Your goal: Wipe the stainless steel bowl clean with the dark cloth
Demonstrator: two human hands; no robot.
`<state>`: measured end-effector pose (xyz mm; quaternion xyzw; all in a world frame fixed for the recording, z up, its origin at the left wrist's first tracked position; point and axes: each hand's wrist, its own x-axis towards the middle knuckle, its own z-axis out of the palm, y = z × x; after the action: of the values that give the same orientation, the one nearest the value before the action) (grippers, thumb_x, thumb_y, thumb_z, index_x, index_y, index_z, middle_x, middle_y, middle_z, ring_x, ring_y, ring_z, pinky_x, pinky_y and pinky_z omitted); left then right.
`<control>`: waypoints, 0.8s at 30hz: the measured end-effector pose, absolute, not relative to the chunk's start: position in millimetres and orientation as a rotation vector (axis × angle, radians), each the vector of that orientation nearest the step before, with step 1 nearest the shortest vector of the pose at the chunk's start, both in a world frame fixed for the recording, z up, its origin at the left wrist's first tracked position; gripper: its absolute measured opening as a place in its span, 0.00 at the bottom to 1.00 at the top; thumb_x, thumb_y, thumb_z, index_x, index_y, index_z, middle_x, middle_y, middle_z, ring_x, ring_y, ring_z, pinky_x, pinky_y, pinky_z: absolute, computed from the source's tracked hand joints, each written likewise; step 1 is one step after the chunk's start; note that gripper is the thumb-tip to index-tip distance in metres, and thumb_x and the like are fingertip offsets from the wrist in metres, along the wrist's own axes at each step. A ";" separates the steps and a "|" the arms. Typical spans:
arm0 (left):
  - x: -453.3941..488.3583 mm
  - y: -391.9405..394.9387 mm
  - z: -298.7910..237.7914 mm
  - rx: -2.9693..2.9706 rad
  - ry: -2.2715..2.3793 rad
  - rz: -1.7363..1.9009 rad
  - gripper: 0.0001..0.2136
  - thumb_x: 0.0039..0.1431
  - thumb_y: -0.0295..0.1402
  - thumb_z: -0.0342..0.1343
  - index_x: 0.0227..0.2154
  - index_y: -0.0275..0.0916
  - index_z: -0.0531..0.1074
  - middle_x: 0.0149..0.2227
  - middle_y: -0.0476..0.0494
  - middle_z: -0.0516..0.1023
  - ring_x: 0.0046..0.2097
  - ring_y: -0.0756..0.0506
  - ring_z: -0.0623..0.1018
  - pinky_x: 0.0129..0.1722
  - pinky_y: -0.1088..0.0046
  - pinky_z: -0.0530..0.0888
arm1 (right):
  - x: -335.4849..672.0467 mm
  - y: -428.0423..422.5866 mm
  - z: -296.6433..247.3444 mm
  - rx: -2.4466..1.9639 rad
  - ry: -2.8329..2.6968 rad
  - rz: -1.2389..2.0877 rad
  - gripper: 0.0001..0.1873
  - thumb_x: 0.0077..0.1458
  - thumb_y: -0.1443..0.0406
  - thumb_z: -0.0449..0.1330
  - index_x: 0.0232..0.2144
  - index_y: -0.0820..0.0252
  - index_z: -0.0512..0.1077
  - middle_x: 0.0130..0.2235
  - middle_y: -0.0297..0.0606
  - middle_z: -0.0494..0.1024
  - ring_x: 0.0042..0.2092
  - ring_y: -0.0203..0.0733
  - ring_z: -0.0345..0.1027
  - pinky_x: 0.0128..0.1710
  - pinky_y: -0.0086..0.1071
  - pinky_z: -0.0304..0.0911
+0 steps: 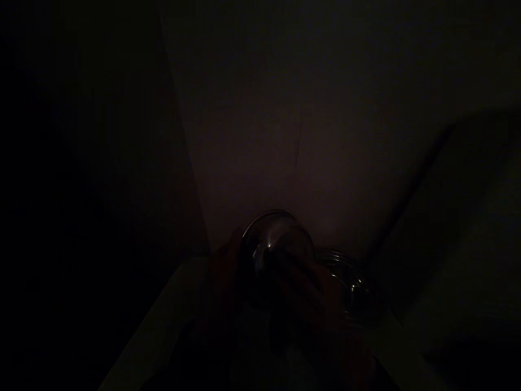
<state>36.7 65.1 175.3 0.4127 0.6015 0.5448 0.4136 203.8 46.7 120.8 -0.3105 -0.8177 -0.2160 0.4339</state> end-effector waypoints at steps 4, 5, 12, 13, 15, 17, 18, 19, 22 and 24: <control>36.0 74.9 169.0 0.984 1.498 1.322 0.21 0.55 0.52 0.51 0.26 0.38 0.76 0.28 0.43 0.80 0.31 0.45 0.78 0.27 0.73 0.72 | 207.7 61.0 117.6 -0.788 -2.009 -0.575 0.19 0.60 0.69 0.54 0.53 0.60 0.70 0.54 0.44 0.74 0.56 0.51 0.63 0.46 0.44 0.67; 35.2 75.3 167.7 0.976 1.514 1.322 0.20 0.55 0.51 0.52 0.26 0.38 0.76 0.27 0.44 0.80 0.31 0.45 0.78 0.28 0.74 0.71 | 209.5 64.6 117.5 -0.828 -1.989 -0.574 0.20 0.60 0.70 0.53 0.54 0.62 0.69 0.54 0.46 0.74 0.55 0.51 0.63 0.46 0.45 0.67; 30.1 77.8 158.0 0.955 1.507 1.313 0.23 0.53 0.55 0.51 0.27 0.38 0.77 0.26 0.44 0.79 0.30 0.45 0.78 0.25 0.74 0.70 | 201.2 57.8 110.7 -0.708 -2.077 -0.579 0.16 0.61 0.70 0.52 0.49 0.59 0.72 0.51 0.39 0.77 0.53 0.49 0.64 0.46 0.42 0.68; 30.0 78.4 156.5 0.954 1.528 1.308 0.23 0.52 0.56 0.53 0.26 0.38 0.77 0.26 0.44 0.79 0.29 0.45 0.78 0.25 0.74 0.70 | 201.2 57.4 110.5 -0.699 -2.087 -0.581 0.16 0.62 0.69 0.52 0.50 0.59 0.72 0.51 0.39 0.77 0.53 0.49 0.64 0.45 0.42 0.68; 30.5 78.7 155.1 0.974 1.559 1.290 0.24 0.49 0.56 0.55 0.25 0.37 0.77 0.25 0.44 0.79 0.28 0.45 0.77 0.24 0.74 0.69 | 203.4 59.0 111.5 -0.744 -2.062 -0.593 0.16 0.62 0.70 0.51 0.51 0.62 0.71 0.53 0.42 0.76 0.53 0.49 0.64 0.45 0.42 0.68; 31.5 77.5 155.9 0.989 1.544 1.284 0.23 0.49 0.55 0.56 0.25 0.36 0.77 0.25 0.43 0.79 0.28 0.45 0.77 0.25 0.73 0.69 | 205.3 60.6 112.7 -0.800 -2.020 -0.603 0.17 0.62 0.69 0.52 0.51 0.67 0.70 0.54 0.48 0.75 0.54 0.52 0.63 0.45 0.44 0.67; 31.9 76.4 157.2 0.994 1.533 1.285 0.23 0.50 0.54 0.55 0.25 0.36 0.77 0.25 0.43 0.79 0.28 0.45 0.77 0.25 0.73 0.69 | 205.1 60.2 112.7 -0.808 -2.013 -0.605 0.18 0.61 0.69 0.52 0.52 0.68 0.70 0.54 0.49 0.74 0.54 0.53 0.62 0.46 0.45 0.67; 32.1 75.2 158.8 0.998 1.533 1.288 0.22 0.51 0.53 0.55 0.25 0.36 0.77 0.25 0.44 0.79 0.28 0.45 0.77 0.25 0.73 0.70 | 204.0 59.0 112.2 -0.791 -2.022 -0.607 0.18 0.61 0.70 0.53 0.52 0.68 0.70 0.55 0.48 0.74 0.55 0.54 0.61 0.46 0.46 0.66; 32.2 71.7 165.1 1.039 1.581 1.290 0.21 0.53 0.51 0.54 0.25 0.37 0.77 0.25 0.44 0.80 0.30 0.44 0.78 0.26 0.73 0.70 | 200.0 54.5 109.9 -0.707 -2.096 -0.610 0.17 0.60 0.70 0.54 0.51 0.59 0.72 0.53 0.39 0.76 0.54 0.51 0.63 0.46 0.45 0.65; 33.0 70.2 168.9 1.079 1.612 1.259 0.21 0.53 0.51 0.54 0.25 0.36 0.77 0.25 0.43 0.80 0.31 0.43 0.79 0.27 0.73 0.70 | 200.8 54.5 110.2 -0.712 -2.106 -0.619 0.17 0.61 0.70 0.53 0.51 0.57 0.72 0.52 0.37 0.77 0.52 0.49 0.65 0.45 0.42 0.66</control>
<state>33.0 70.2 168.9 0.4270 0.6379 0.4984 0.4029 200.8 54.5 110.2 -0.2820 -0.8345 -0.2453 0.4049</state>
